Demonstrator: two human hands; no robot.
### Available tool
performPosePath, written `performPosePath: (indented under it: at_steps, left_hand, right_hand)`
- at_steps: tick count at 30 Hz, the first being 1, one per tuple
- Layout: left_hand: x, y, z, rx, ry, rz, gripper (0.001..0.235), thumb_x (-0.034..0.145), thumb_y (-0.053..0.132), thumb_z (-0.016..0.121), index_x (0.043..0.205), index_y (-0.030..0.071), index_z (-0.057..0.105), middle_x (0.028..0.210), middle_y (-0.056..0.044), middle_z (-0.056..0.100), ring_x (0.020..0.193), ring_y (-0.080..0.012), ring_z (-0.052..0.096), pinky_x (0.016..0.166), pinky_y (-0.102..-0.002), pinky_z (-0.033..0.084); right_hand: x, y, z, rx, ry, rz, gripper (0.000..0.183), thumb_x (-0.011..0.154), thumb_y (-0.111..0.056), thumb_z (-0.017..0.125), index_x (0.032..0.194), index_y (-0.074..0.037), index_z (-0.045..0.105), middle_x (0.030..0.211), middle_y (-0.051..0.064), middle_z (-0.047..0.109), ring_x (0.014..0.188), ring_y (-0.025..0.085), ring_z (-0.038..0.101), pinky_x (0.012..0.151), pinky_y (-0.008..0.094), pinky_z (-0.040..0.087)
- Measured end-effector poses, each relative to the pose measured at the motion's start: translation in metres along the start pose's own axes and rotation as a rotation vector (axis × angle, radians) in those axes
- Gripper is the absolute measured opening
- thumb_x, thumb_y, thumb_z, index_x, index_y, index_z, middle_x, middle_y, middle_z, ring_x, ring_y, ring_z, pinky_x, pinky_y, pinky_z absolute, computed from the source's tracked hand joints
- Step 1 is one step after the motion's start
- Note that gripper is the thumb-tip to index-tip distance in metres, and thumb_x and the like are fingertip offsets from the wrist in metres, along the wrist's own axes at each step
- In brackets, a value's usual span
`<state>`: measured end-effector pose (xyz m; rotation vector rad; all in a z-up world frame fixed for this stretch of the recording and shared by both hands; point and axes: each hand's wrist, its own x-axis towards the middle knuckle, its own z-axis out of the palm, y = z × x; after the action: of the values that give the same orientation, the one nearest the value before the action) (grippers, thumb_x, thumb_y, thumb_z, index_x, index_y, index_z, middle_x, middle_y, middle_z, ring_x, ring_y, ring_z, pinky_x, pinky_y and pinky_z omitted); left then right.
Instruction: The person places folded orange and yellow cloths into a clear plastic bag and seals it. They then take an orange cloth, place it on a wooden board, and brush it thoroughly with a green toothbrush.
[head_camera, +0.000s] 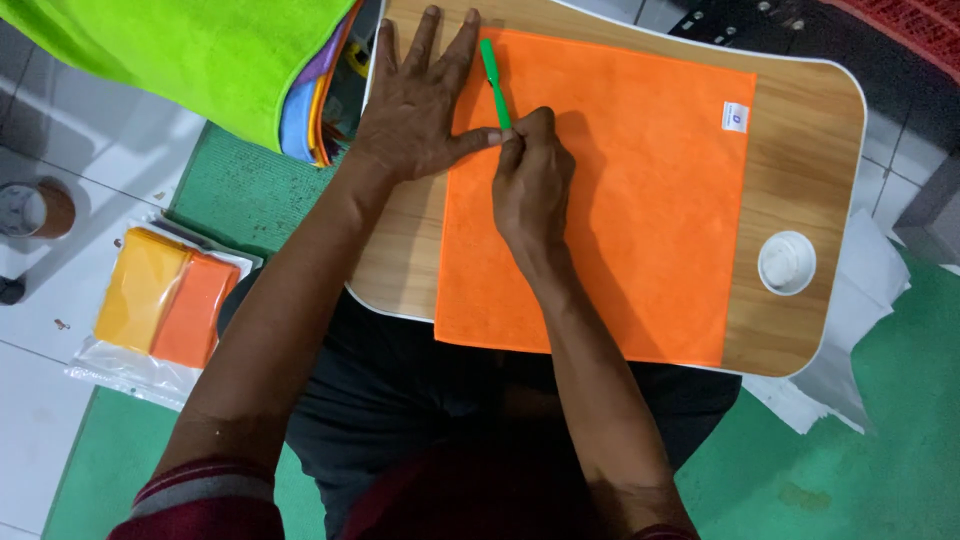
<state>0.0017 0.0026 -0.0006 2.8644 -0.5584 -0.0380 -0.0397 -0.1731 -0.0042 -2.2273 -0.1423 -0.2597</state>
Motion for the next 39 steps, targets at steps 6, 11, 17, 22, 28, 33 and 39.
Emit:
performPosePath:
  at_steps: [6,11,17,22,28,33,39]
  left_hand:
    - [0.001,-0.002,0.012,0.028,0.121,0.096,0.102,0.102,0.083,0.033,0.169,0.007,0.026,0.174,-0.007,0.019,0.155,-0.0392,0.007,0.117,-0.077,0.011]
    - [-0.002,-0.001,0.007,0.055,0.12,0.107,0.1,0.104,0.08,0.031,0.169,0.004,0.027,0.173,-0.012,0.021,0.154,-0.0406,0.006,0.117,-0.076,0.012]
    - [-0.003,0.001,0.003,-0.002,0.093,0.102,0.099,0.104,0.079,0.033,0.168,0.003,0.024,0.173,-0.014,0.021,0.155,-0.0406,0.005,0.118,-0.076,0.006]
    - [-0.001,-0.002,0.006,0.009,0.136,0.139,0.097,0.106,0.075,0.039,0.167,0.0,0.029,0.172,-0.017,0.026,0.154,-0.0434,0.011,0.115,-0.079,0.009]
    - [-0.002,0.001,0.003,-0.019,0.092,0.118,0.1,0.104,0.078,0.033,0.167,0.001,0.025,0.173,-0.017,0.024,0.155,-0.0433,0.008,0.116,-0.077,0.005]
    - [-0.002,-0.002,0.006,-0.028,0.088,0.117,0.099,0.105,0.078,0.034,0.167,0.001,0.023,0.173,-0.019,0.025,0.155,-0.045,0.009,0.116,-0.077,0.003]
    - [-0.003,0.0,0.003,0.005,0.118,0.118,0.103,0.103,0.08,0.031,0.168,0.0,0.028,0.172,-0.017,0.024,0.154,-0.0426,0.008,0.115,-0.078,0.008]
  right_hand:
    - [0.005,0.026,-0.035,-0.098,-0.011,0.005,0.008,0.098,-0.006,0.049,0.091,-0.009,0.049,0.073,0.011,0.062,0.065,0.034,0.06,0.058,0.048,0.041]
    - [0.003,0.06,-0.074,-0.195,0.061,0.0,0.01,0.096,0.0,0.052,0.091,-0.009,0.055,0.071,0.009,0.065,0.063,0.029,0.062,0.056,0.046,0.043]
    - [-0.001,0.099,-0.123,-0.252,0.14,-0.01,0.013,0.093,0.004,0.054,0.093,-0.009,0.059,0.071,0.007,0.066,0.061,0.024,0.062,0.057,0.042,0.045]
    - [-0.003,0.124,-0.154,-0.273,0.188,0.055,0.015,0.096,0.005,0.054,0.092,-0.008,0.06,0.07,0.005,0.064,0.061,0.018,0.059,0.057,0.036,0.045]
    - [-0.013,0.161,-0.193,-0.338,0.24,-0.034,0.015,0.095,0.009,0.059,0.095,-0.006,0.061,0.078,0.007,0.066,0.068,0.022,0.064,0.063,0.04,0.046]
    - [-0.017,0.182,-0.217,-0.352,0.277,-0.029,0.018,0.093,0.011,0.051,0.099,-0.003,0.061,0.076,0.008,0.061,0.066,0.019,0.06,0.056,0.037,0.042]
    - [-0.027,0.139,-0.213,-0.087,0.402,0.027,0.013,0.095,0.01,0.043,0.097,0.001,0.052,0.065,0.013,0.059,0.055,0.018,0.058,0.063,0.032,0.051]
